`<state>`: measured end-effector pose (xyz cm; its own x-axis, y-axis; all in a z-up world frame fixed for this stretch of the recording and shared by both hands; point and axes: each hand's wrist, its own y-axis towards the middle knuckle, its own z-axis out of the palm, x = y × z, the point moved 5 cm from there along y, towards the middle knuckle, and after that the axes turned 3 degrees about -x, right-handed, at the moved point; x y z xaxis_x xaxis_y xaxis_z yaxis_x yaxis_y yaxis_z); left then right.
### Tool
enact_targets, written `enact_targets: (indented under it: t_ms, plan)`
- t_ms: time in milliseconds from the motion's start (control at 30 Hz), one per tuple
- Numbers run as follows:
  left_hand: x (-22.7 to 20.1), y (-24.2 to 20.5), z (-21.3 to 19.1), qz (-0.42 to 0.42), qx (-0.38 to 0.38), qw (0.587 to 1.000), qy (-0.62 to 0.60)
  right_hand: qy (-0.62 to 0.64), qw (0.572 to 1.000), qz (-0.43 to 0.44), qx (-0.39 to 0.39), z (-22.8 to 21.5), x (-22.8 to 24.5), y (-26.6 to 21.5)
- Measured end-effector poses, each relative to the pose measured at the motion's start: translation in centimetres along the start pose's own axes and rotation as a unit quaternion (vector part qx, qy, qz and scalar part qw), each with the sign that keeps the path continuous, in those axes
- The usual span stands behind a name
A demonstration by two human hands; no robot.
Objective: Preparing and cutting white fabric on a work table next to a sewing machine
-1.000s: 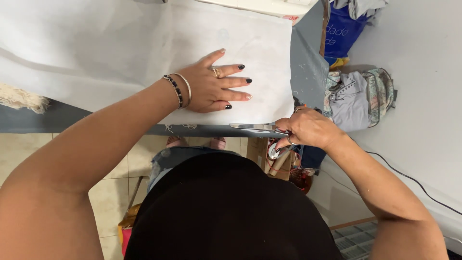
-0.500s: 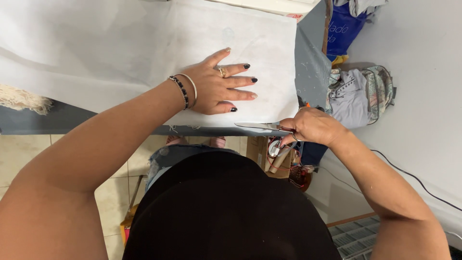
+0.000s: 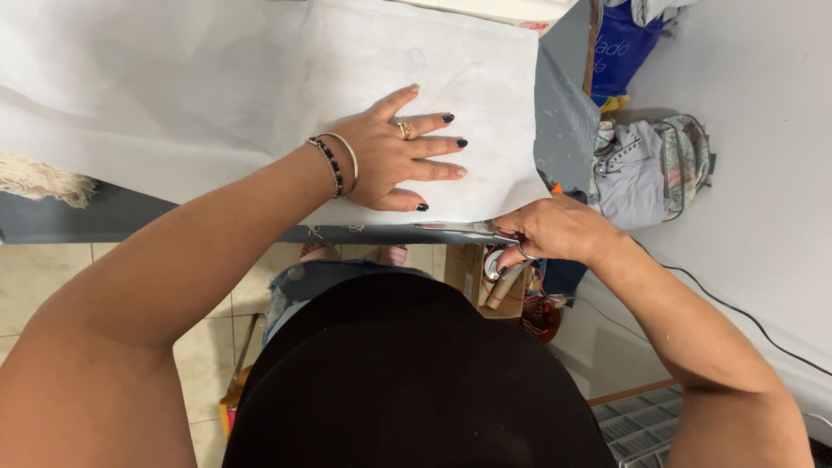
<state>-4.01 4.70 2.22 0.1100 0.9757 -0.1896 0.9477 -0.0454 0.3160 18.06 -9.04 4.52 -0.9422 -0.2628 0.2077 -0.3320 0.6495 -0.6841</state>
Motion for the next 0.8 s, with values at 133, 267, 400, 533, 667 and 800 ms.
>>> enact_targets:
  t_ms: [133, 267, 400, 533, 667, 800]
  plan:
    - [0.1, 0.1, 0.2, -0.003, 0.019, 1.000, -0.013, -0.014, 0.998, -0.050, -0.044, 0.7, -0.6, 0.2]
    - [0.1, 0.1, 0.2, -0.009, 0.043, 0.999, -0.020, -0.017, 0.994, -0.079, -0.078, -0.2, 0.3, 0.1]
    - [0.2, 0.1, 0.5, -0.005, 0.027, 0.999, -0.023, -0.003, 1.000, -0.002, 0.017, -1.0, 1.7, 0.2]
    - [0.3, 0.1, 0.8, -0.012, 0.051, 0.998, -0.033, 0.002, 0.999, 0.015, 0.052, -1.9, 3.1, 0.7]
    - [0.4, 0.3, 0.7, -0.016, 0.057, 0.998, -0.037, -0.001, 0.999, 0.012, 0.035, -1.8, 3.1, 0.9]
    - [0.2, 0.5, 0.3, -0.033, 0.108, 0.993, -0.038, 0.013, 1.000, 0.009, -0.012, -0.9, 2.4, 1.0]
